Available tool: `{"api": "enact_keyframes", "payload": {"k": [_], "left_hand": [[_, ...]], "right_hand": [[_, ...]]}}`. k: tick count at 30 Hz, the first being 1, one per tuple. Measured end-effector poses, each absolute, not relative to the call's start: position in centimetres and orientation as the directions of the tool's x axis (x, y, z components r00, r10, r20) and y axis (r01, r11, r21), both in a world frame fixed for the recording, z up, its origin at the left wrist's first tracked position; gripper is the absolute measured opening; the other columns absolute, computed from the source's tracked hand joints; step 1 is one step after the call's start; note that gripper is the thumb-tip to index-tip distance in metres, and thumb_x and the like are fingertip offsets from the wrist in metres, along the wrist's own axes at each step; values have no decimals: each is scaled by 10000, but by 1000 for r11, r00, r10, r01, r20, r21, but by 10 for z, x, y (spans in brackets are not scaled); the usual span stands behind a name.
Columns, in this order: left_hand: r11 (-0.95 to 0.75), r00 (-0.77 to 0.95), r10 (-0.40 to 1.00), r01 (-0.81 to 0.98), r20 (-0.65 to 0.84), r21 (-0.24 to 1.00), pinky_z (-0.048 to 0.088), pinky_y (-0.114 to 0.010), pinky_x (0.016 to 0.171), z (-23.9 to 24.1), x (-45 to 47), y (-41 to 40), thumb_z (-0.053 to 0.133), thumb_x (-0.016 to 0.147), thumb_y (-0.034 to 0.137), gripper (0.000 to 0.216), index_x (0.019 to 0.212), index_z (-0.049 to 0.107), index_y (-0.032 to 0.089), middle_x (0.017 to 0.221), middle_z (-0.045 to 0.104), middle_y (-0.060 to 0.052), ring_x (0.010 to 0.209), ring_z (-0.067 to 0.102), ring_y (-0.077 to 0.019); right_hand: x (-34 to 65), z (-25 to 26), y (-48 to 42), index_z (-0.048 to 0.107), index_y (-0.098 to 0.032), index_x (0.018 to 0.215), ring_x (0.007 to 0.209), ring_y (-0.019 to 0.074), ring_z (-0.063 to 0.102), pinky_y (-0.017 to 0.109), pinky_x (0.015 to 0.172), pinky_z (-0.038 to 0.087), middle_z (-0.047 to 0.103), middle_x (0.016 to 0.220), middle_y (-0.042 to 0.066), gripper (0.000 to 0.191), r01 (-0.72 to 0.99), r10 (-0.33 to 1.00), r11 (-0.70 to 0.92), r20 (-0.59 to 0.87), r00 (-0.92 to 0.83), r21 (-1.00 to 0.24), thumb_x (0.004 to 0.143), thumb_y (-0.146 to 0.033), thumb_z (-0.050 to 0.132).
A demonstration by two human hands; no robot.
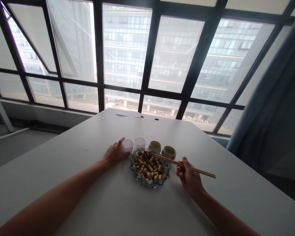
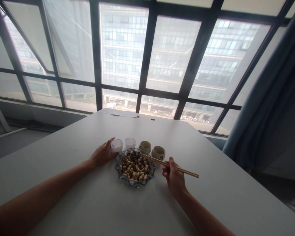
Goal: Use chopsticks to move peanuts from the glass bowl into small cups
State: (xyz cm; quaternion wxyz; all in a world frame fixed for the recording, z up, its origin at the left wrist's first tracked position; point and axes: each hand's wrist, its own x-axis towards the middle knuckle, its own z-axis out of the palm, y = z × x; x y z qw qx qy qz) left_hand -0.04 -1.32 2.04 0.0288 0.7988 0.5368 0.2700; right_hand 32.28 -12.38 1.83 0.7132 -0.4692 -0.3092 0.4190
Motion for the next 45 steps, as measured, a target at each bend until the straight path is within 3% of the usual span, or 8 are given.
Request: {"api": "enact_keyframes", "payload": {"k": [6, 9, 14, 16, 19, 22, 28, 45], "left_hand": [[-382, 254, 900, 852, 353, 359, 475, -420, 925, 25, 1, -15, 614, 827, 497, 873, 1506, 253, 83, 1166, 666, -195, 1084, 639, -338], [-372, 250, 905, 857, 344, 356, 462, -402, 937, 27, 1, -17, 617, 826, 508, 823, 1476, 313, 106, 1195, 658, -185, 1099, 634, -327], [-352, 233, 912, 867, 338, 352, 448, -382, 947, 25, 1, -17, 639, 820, 499, 762, 1438, 355, 155, 1210, 661, -159, 1088, 642, -304], [-358, 232, 906, 867, 354, 346, 453, -393, 946, 24, 1, -16, 639, 820, 497, 749, 1425, 362, 154, 1206, 662, -161, 1091, 641, -310], [-389, 245, 889, 849, 388, 356, 476, -412, 931, 22, 0, -14, 642, 813, 478, 718, 1394, 371, 154, 1181, 672, -160, 1077, 649, -317], [-412, 216, 865, 821, 454, 394, 501, -417, 926, 17, -1, -11, 655, 791, 418, 663, 1347, 388, 177, 1186, 670, -151, 1066, 656, -306], [-468, 187, 797, 791, 574, 394, 527, -434, 920, 9, -1, -5, 676, 725, 321, 576, 1239, 443, 203, 1190, 661, -146, 1048, 664, -314], [-489, 198, 771, 793, 606, 363, 515, -406, 911, 10, -1, -6, 722, 706, 276, 567, 1203, 459, 204, 1176, 668, -129, 1027, 672, -291]], "right_hand": [[318, 26, -139, 629, -175, 704, 396, 122, 527, 235, 374, 429, 619, 517, 21, 455, 223, 766, 411, 467, 441, -884, 888, -590, 600], [319, 41, -151, 625, -196, 681, 446, 122, 555, 239, 446, 459, 644, 559, 23, 348, 580, 617, 660, 785, -56, -478, 941, -426, 599], [313, 60, -163, 659, -179, 884, 510, 129, 570, 252, 525, 491, 672, 628, 34, 135, 498, 239, 860, 772, -589, 114, 970, -200, 557], [306, 59, -165, 656, -181, 849, 503, 126, 579, 239, 503, 484, 670, 625, 34, 163, 494, 273, 869, 809, -521, 24, 973, -220, 558], [298, 53, -165, 630, -188, 721, 427, 110, 552, 213, 423, 449, 634, 548, 12, 304, 467, 594, 723, 803, -45, -509, 969, -353, 575], [293, 49, -162, 640, -176, 701, 384, 103, 504, 210, 371, 417, 602, 498, 5, 425, 72, 811, 416, 406, 421, -906, 862, -568, 653], [288, 40, -155, 657, -161, 672, 399, 83, 475, 184, 355, 385, 586, 475, -3, 535, -277, 866, 232, 68, 495, -932, 574, -656, 836], [290, 37, -152, 649, -166, 671, 388, 83, 482, 190, 359, 395, 593, 474, -4, 540, -239, 869, 242, 100, 484, -940, 605, -677, 809]]}}
